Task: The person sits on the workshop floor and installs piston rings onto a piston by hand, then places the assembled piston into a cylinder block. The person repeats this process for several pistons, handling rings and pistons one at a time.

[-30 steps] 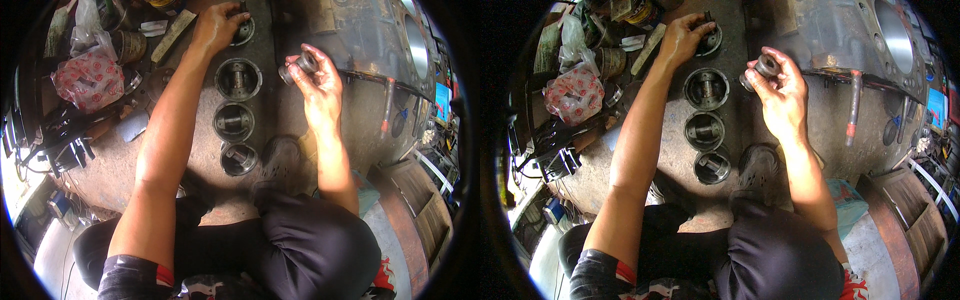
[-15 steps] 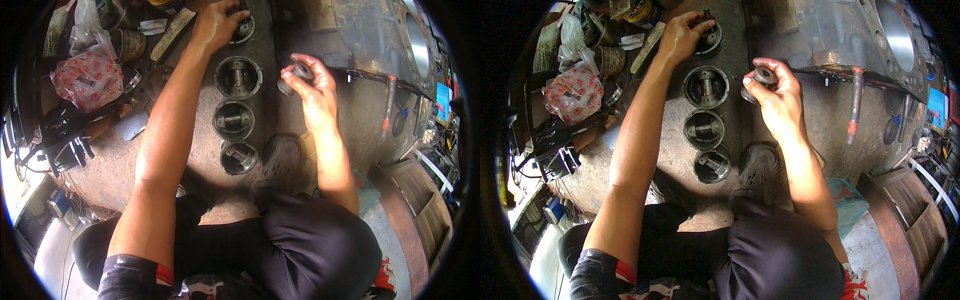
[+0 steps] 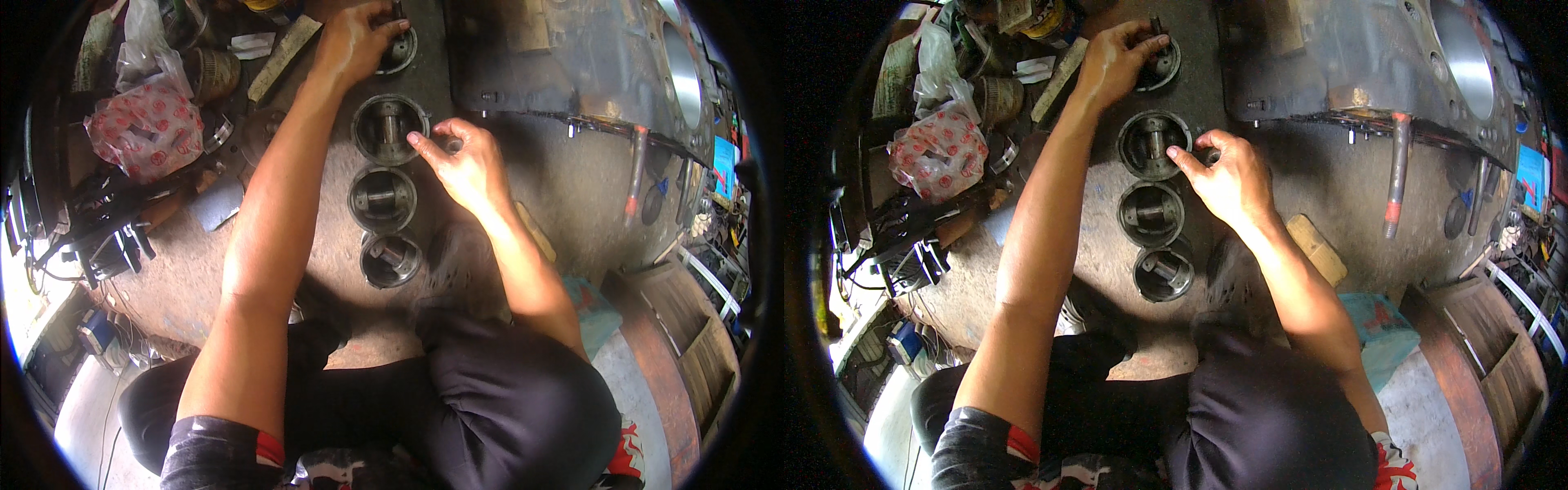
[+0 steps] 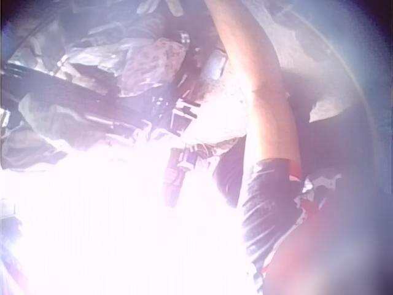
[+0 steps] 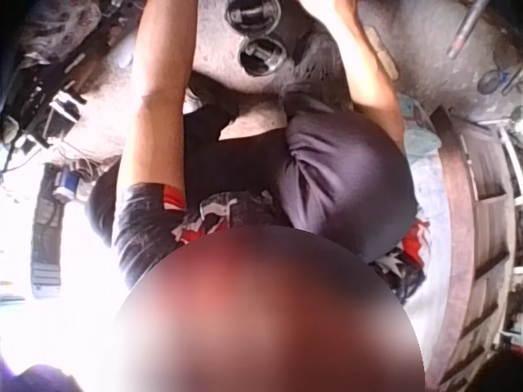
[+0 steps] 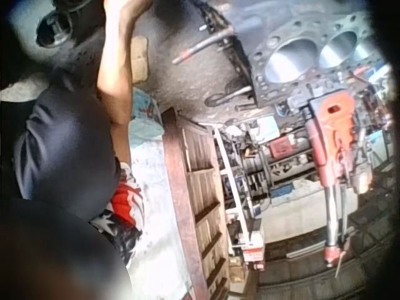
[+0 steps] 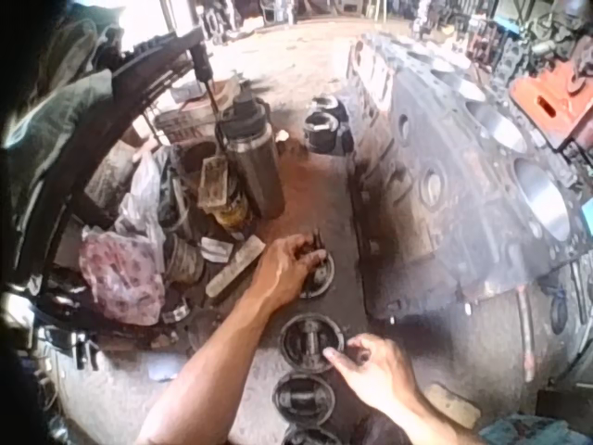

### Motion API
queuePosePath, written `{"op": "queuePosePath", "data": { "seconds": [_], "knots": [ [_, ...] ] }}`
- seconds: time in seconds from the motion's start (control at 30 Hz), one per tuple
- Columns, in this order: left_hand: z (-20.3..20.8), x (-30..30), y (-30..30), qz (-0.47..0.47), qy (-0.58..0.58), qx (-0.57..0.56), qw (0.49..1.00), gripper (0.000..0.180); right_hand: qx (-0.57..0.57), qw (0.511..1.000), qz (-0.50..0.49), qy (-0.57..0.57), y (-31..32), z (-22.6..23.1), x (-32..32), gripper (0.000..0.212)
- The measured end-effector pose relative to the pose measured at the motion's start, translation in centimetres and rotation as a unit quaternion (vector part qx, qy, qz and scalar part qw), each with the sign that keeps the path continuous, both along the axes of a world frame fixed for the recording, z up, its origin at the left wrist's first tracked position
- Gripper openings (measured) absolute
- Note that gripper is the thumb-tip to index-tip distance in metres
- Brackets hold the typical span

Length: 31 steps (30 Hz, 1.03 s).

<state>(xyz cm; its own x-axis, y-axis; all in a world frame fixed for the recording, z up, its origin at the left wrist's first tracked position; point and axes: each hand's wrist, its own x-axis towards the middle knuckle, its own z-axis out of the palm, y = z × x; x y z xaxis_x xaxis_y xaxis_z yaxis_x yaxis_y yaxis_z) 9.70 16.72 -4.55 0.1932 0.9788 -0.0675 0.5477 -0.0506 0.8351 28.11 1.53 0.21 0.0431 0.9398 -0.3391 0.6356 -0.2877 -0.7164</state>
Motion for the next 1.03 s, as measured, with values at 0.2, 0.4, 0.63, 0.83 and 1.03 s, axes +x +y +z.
{"op": "queuePosePath", "data": {
  "seconds": [0.2,0.4,0.63,0.83,1.03],
  "knots": [
    [-0.8,0.3,-0.1,0.039,-0.060,0.002,0.997,0.045,0.037,0.996,0.052,-0.065,1.9,-0.4,0.3,0.041],
    [-0.7,0.3,0.0,0.040,-0.045,0.014,0.998,0.048,-0.060,0.994,0.084,-0.027,3.2,-0.4,0.2,0.047],
    [0.3,0.2,-0.1,0.031,-0.019,-0.014,0.999,0.046,-0.125,0.991,0.051,0.014,2.0,-1.3,0.8,0.043],
    [0.8,0.4,-0.2,0.033,-0.008,-0.014,0.999,0.049,-0.267,0.905,-0.138,0.301,-1.4,-1.8,0.7,0.031],
    [1.4,0.3,-0.2,0.033,0.002,-0.036,0.999,0.051,-0.293,0.851,-0.201,0.387,-2.1,-1.6,0.5,0.033]
  ]
}}
